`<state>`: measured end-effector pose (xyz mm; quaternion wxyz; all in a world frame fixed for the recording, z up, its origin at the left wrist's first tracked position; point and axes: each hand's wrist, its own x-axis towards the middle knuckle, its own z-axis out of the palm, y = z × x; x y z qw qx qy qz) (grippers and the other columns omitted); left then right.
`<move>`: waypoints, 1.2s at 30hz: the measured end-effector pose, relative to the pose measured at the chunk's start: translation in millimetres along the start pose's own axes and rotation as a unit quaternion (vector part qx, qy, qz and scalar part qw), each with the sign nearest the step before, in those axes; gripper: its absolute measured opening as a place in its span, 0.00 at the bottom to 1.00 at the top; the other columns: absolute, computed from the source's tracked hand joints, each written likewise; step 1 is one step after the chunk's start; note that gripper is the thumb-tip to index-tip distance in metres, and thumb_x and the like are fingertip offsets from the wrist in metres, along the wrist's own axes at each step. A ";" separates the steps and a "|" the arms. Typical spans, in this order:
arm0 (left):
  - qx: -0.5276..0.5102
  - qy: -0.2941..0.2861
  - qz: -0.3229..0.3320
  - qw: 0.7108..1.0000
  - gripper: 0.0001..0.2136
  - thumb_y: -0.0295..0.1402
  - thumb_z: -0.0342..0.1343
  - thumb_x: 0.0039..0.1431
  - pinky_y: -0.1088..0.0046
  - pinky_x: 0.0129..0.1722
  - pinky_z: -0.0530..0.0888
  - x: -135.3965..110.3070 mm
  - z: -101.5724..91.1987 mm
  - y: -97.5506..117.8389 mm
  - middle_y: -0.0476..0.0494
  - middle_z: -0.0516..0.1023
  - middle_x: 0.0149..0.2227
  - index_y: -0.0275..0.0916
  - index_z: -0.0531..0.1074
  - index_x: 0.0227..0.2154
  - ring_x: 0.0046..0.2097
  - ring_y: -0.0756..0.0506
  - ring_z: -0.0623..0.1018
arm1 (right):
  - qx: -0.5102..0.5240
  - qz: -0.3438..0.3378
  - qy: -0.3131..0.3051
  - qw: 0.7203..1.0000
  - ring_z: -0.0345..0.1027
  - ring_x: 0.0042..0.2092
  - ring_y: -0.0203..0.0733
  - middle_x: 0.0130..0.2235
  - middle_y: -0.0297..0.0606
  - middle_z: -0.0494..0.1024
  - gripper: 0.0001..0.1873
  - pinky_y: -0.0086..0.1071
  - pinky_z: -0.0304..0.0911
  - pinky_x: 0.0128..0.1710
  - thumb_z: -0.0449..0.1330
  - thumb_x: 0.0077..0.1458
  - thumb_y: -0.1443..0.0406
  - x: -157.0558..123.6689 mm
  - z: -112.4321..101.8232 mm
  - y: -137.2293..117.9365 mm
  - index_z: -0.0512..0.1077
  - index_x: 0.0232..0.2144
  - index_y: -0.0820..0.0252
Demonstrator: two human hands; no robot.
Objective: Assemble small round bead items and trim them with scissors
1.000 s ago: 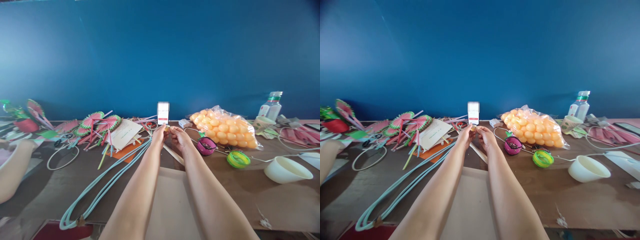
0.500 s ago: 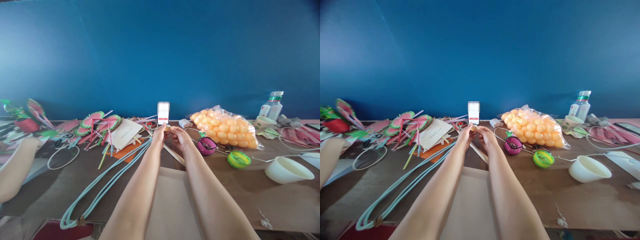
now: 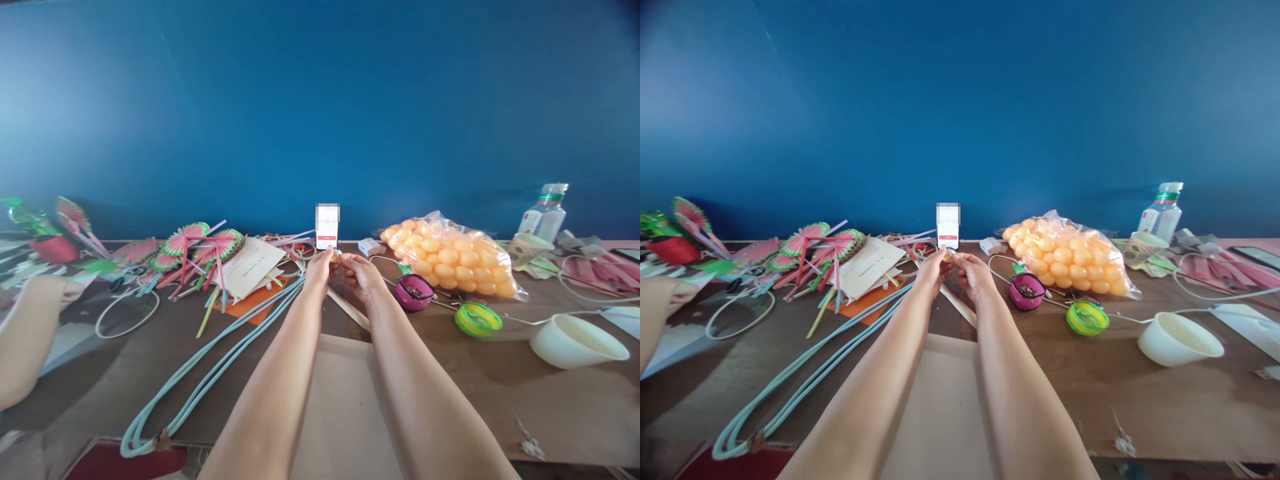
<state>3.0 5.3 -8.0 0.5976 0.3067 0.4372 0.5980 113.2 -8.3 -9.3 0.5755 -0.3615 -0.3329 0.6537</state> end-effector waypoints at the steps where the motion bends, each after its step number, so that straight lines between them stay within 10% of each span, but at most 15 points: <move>1: 0.001 -0.001 0.001 1.000 0.15 0.44 0.66 0.54 0.78 0.27 0.69 0.0 -0.1 -0.1 0.45 0.76 0.27 0.36 0.76 0.32 0.27 0.51 0.74 | 0.002 0.000 0.000 1.000 0.51 0.21 0.23 0.24 0.30 0.71 0.16 0.18 0.43 0.16 0.74 0.37 0.65 0.0 -0.1 0.1 0.72 0.27 0.62; 36: 0.014 0.016 0.021 1.000 0.15 0.44 0.67 0.51 0.77 0.27 0.69 -0.1 1.2 -0.6 0.46 0.76 0.27 0.37 0.76 0.31 0.28 0.51 0.74 | -0.053 -0.056 0.053 0.996 0.51 0.21 0.26 0.25 0.30 0.72 0.18 0.23 0.42 0.16 0.74 0.34 0.59 0.1 3.1 1.7 0.73 0.26 0.59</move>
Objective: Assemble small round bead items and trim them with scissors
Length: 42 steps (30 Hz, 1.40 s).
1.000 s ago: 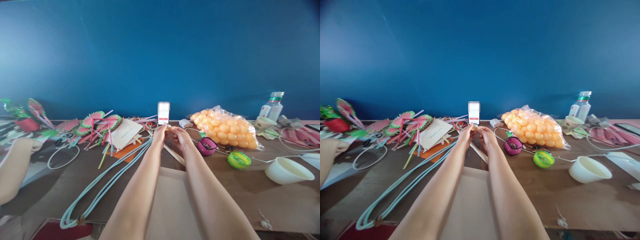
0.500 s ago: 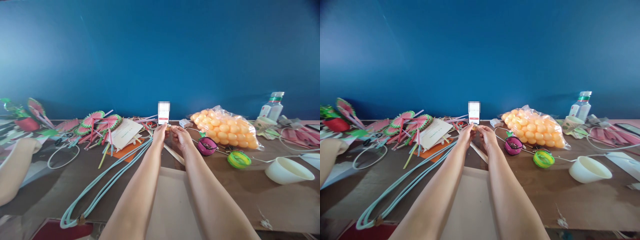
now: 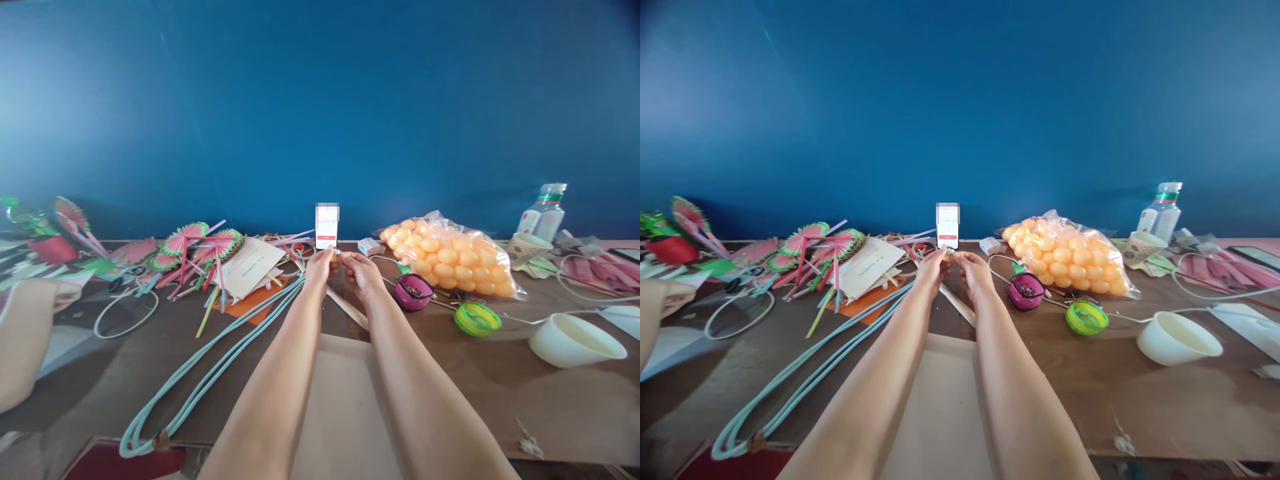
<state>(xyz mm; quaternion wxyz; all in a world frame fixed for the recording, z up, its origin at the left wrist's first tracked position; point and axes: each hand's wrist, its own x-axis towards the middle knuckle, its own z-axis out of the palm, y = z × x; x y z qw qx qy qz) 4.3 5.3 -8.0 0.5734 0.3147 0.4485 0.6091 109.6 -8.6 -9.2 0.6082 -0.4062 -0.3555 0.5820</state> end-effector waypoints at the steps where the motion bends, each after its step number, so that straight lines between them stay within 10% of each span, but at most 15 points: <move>1: 0.001 -0.001 0.001 1.000 0.15 0.44 0.67 0.51 0.77 0.27 0.69 -0.2 0.0 0.1 0.46 0.76 0.27 0.37 0.76 0.31 0.28 0.51 0.74 | 0.000 0.000 -0.002 1.000 0.50 0.21 0.26 0.25 0.30 0.72 0.18 0.23 0.42 0.16 0.74 0.34 0.59 0.2 -0.1 0.1 0.73 0.26 0.59; 42: -0.031 0.001 -0.020 0.999 0.13 0.41 0.67 0.52 0.78 0.26 0.70 2.9 0.1 -1.2 0.47 0.75 0.26 0.35 0.76 0.32 0.26 0.52 0.74 | -0.004 0.000 -0.014 1.000 0.51 0.22 0.27 0.21 0.27 0.67 0.20 0.23 0.43 0.18 0.74 0.35 0.56 2.5 -0.1 3.9 0.72 0.28 0.60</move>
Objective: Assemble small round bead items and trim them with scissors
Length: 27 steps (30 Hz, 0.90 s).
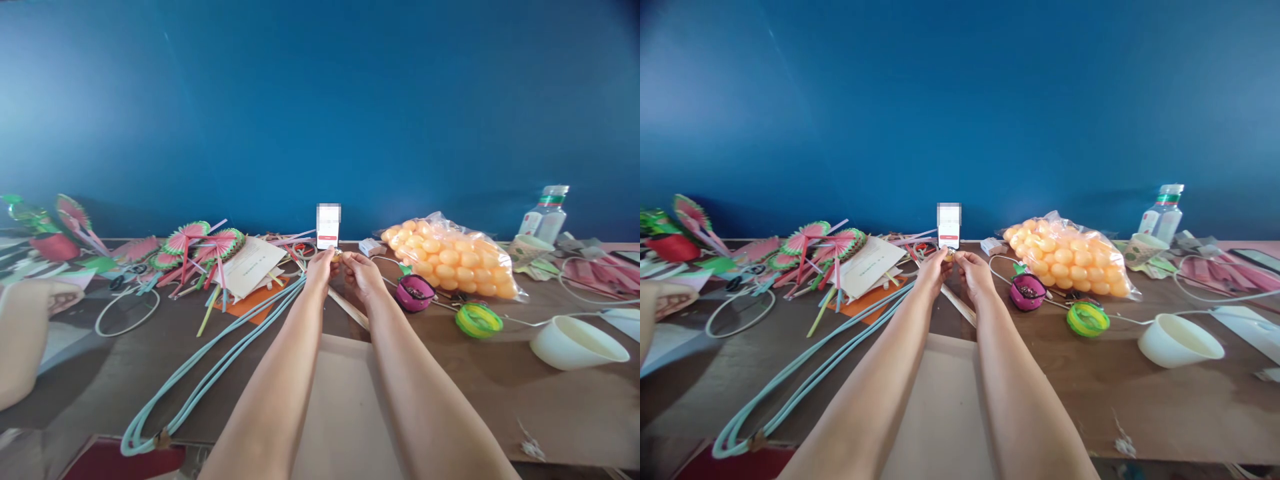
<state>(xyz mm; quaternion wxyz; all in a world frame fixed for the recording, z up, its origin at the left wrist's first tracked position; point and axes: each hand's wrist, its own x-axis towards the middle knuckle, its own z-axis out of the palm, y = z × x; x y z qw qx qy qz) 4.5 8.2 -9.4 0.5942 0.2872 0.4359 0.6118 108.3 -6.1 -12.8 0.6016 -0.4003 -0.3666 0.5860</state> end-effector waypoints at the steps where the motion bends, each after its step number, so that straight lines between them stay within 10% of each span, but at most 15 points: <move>1: 0.000 -0.001 0.000 1.000 0.13 0.41 0.67 0.53 0.78 0.26 0.70 -0.3 0.0 0.1 0.47 0.75 0.27 0.35 0.76 0.32 0.26 0.52 0.73 | 0.000 0.001 0.001 1.000 0.51 0.22 0.27 0.21 0.27 0.66 0.20 0.23 0.43 0.18 0.74 0.35 0.56 -0.2 0.2 -0.3 0.73 0.28 0.60; 27: -0.059 -0.016 -0.004 0.998 0.09 0.34 0.65 0.56 0.79 0.26 0.72 -3.8 2.9 3.2 0.47 0.73 0.24 0.33 0.75 0.28 0.24 0.53 0.72 | -0.002 -0.018 -0.003 1.000 0.52 0.22 0.28 0.21 0.27 0.65 0.19 0.24 0.44 0.19 0.73 0.37 0.56 0.3 1.6 0.5 0.72 0.28 0.60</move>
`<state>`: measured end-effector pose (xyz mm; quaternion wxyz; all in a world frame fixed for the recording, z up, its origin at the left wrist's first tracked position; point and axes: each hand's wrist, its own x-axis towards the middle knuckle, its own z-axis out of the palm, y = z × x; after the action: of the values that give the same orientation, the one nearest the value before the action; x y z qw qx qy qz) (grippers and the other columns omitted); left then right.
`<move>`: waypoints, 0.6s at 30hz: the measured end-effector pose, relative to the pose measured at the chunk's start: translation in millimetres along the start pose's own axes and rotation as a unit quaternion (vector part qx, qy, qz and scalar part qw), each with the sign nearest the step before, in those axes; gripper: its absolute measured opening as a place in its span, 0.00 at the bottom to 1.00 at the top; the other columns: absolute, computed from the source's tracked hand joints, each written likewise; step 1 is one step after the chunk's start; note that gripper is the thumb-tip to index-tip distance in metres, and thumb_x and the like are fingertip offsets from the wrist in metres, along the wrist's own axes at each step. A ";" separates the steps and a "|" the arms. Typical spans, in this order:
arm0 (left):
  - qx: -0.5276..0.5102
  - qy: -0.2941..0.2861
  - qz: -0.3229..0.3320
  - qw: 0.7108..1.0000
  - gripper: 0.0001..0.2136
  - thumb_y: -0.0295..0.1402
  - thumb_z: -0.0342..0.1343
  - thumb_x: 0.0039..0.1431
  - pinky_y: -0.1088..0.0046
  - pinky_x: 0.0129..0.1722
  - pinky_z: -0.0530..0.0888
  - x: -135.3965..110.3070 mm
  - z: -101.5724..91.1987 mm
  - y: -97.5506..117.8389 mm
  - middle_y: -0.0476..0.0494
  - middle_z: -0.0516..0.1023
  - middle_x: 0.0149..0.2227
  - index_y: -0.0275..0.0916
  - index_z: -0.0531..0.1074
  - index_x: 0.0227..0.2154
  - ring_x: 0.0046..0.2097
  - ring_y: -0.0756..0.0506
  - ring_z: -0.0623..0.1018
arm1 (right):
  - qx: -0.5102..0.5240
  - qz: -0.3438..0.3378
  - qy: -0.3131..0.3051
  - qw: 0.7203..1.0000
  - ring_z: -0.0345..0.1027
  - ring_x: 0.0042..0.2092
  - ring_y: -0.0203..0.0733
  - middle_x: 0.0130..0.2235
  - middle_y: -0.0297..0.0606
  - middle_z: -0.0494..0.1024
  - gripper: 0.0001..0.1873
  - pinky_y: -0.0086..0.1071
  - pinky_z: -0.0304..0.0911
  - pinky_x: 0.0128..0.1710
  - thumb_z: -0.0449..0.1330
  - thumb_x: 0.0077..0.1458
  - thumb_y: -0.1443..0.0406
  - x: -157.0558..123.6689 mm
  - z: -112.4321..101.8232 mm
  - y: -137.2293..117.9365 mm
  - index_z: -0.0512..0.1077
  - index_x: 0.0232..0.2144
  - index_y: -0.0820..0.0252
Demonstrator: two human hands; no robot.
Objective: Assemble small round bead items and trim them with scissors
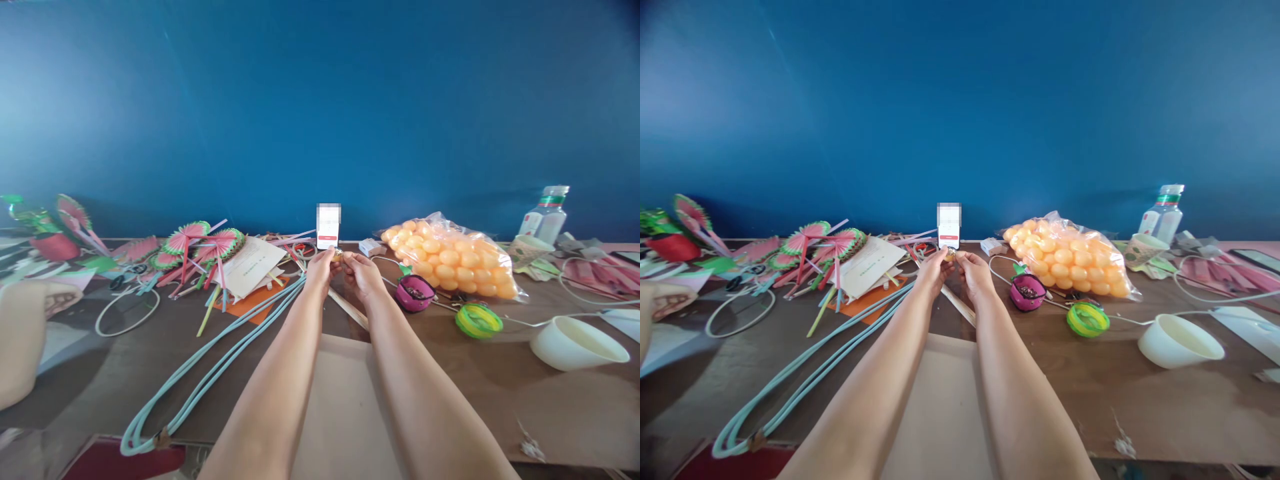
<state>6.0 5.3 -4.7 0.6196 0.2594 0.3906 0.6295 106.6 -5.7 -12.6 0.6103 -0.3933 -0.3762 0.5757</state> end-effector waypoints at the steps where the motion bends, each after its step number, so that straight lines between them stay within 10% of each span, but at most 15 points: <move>1: -0.001 0.000 0.000 1.000 0.09 0.34 0.65 0.56 0.79 0.26 0.72 0.3 -0.2 -0.3 0.47 0.73 0.24 0.33 0.75 0.28 0.24 0.53 0.72 | 0.000 -0.001 0.000 1.000 0.52 0.22 0.28 0.21 0.27 0.65 0.19 0.24 0.44 0.19 0.73 0.37 0.56 -0.3 0.2 -0.3 0.72 0.28 0.60; 18: 0.004 -0.003 0.002 1.000 0.12 0.38 0.68 0.52 0.77 0.28 0.74 2.4 -1.9 -1.8 0.47 0.74 0.25 0.33 0.75 0.29 0.25 0.53 0.72 | -0.005 0.010 0.003 1.000 0.51 0.22 0.27 0.20 0.27 0.64 0.21 0.23 0.44 0.19 0.74 0.34 0.55 -1.1 -1.0 -1.3 0.73 0.28 0.60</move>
<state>5.3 7.2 -7.6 0.6183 0.2643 0.3907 0.6286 108.0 -6.9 -11.9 0.6034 -0.4018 -0.3737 0.5786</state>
